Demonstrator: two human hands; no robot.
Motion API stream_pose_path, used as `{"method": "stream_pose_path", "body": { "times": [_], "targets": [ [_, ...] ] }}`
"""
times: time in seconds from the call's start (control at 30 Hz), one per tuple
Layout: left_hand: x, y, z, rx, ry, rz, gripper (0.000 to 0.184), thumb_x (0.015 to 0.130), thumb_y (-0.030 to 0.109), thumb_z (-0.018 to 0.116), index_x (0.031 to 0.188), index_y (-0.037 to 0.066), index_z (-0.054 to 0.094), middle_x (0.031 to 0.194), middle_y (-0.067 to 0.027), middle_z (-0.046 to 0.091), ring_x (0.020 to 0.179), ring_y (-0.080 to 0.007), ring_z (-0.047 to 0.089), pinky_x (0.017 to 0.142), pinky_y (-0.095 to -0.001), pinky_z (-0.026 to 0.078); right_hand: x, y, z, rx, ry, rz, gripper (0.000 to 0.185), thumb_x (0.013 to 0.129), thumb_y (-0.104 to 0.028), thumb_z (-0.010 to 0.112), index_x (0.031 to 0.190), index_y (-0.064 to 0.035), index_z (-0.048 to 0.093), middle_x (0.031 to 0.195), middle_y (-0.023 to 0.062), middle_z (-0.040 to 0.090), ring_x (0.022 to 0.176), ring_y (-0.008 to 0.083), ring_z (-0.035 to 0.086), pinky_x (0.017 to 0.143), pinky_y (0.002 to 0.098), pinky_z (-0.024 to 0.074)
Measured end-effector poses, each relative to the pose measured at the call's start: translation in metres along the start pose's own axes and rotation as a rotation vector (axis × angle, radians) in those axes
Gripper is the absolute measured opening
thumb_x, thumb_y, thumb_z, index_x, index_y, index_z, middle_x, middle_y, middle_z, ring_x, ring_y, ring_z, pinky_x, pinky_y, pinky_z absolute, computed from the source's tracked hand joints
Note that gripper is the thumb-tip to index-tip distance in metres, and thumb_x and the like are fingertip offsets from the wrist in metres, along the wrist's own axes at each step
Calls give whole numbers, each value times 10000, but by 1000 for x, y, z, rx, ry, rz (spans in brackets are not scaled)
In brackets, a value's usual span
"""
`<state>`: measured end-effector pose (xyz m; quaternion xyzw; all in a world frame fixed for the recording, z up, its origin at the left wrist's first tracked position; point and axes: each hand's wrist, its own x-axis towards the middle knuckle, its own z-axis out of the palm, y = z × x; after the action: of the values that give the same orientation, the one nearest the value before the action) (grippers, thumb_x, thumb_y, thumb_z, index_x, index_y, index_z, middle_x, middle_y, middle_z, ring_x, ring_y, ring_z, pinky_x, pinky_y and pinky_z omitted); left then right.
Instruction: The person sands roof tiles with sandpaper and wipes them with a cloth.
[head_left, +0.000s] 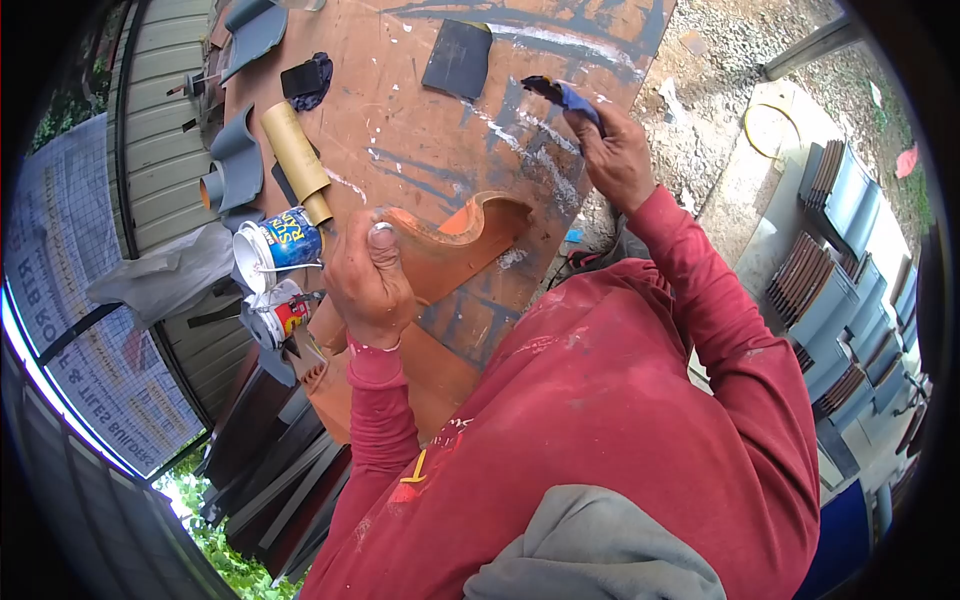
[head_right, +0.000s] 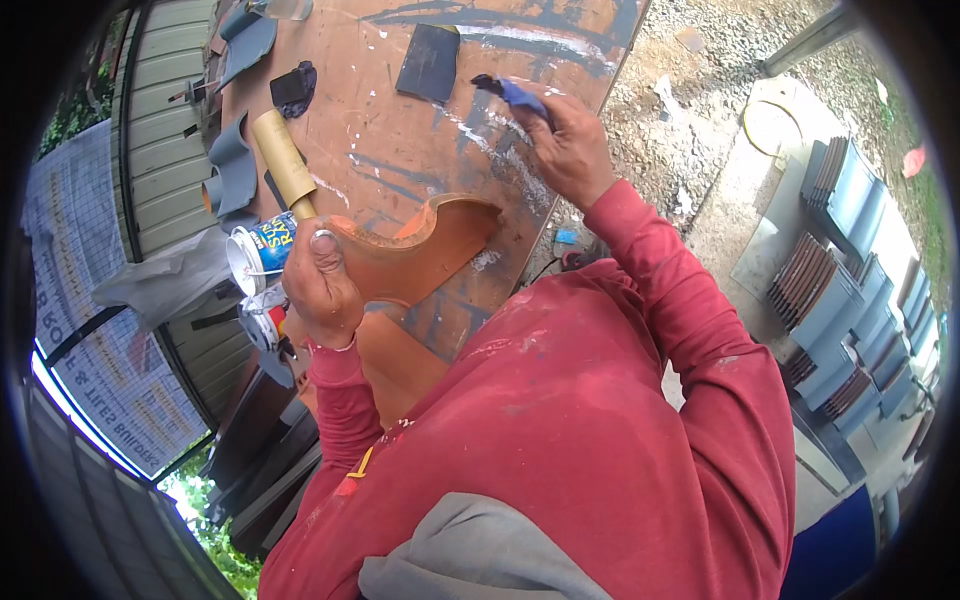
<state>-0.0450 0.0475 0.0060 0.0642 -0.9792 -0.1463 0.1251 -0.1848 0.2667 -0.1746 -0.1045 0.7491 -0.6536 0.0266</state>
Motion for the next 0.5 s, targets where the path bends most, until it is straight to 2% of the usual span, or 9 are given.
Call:
{"method": "stream_pose_path", "body": {
  "times": [0.03,0.07,0.1,0.17,0.23,0.33,0.4,0.43,0.5],
  "targets": [
    [-1,0,2,-10,-9,0,458,1122,398,407,1023,43,680,875,-176,663,793,-417,639,686,-457,471,-12,-27,5,90,-170,-71,263,997,-148,674,1244,-76,727,1153,160,744,1067,321,706,964,397,539],
    [-1,-1,3,-3,-9,-34,452,1121,393,411,1026,42,679,873,-181,662,794,-422,638,687,-462,470,-20,-54,20,297,-120,-412,360,960,-74,687,1320,-96,688,1318,152,694,1219,328,655,1044,419,517],
    [-1,-3,3,6,-9,-67,445,1120,387,414,1029,41,678,872,-186,661,796,-427,636,688,-468,469,-35,-73,24,348,-317,-451,503,919,-9,684,1408,-110,621,1478,138,595,1363,343,561,1146,445,455],
    [1,-7,10,23,42,-40,429,1124,360,404,1016,41,669,860,-180,653,803,-439,629,693,-486,465,-69,-66,59,489,-446,-455,612,885,54,641,1467,-115,557,1525,143,544,1429,362,490,1234,474,358],
    [0,-7,7,78,53,-1,422,1126,351,400,1005,41,659,853,-186,650,815,-448,621,701,-499,464,-81,-26,73,390,-348,-403,599,886,75,608,1458,-95,566,1526,152,542,1404,372,511,1187,475,409],
    [4,-3,5,105,55,-29,410,1126,342,400,1005,45,656,855,-195,652,823,-452,621,705,-508,466,-80,24,58,134,-600,16,612,873,106,583,1451,-97,583,1484,169,569,1331,383,566,1099,482,475],
    [7,-5,9,93,45,-23,408,1126,342,401,1007,47,656,855,-198,651,817,-454,621,701,-510,466,-88,40,50,30,-474,103,631,858,105,580,1445,-124,605,1425,174,603,1228,391,616,1013,483,518],
    [11,-9,11,66,51,-14,408,1126,344,403,1008,46,656,853,-200,650,810,-459,620,695,-511,466,-78,25,46,22,-473,94,631,858,105,580,1445,-124,605,1425,174,603,1228,391,616,1013,483,518],
    [1,-15,5,58,26,-45,409,1126,345,404,1008,44,655,851,-202,648,802,-464,619,690,-512,466,-83,-34,45,249,-156,-307,649,843,73,602,1449,-161,616,1359,160,633,1163,381,635,1004,471,528]
  ]
}}
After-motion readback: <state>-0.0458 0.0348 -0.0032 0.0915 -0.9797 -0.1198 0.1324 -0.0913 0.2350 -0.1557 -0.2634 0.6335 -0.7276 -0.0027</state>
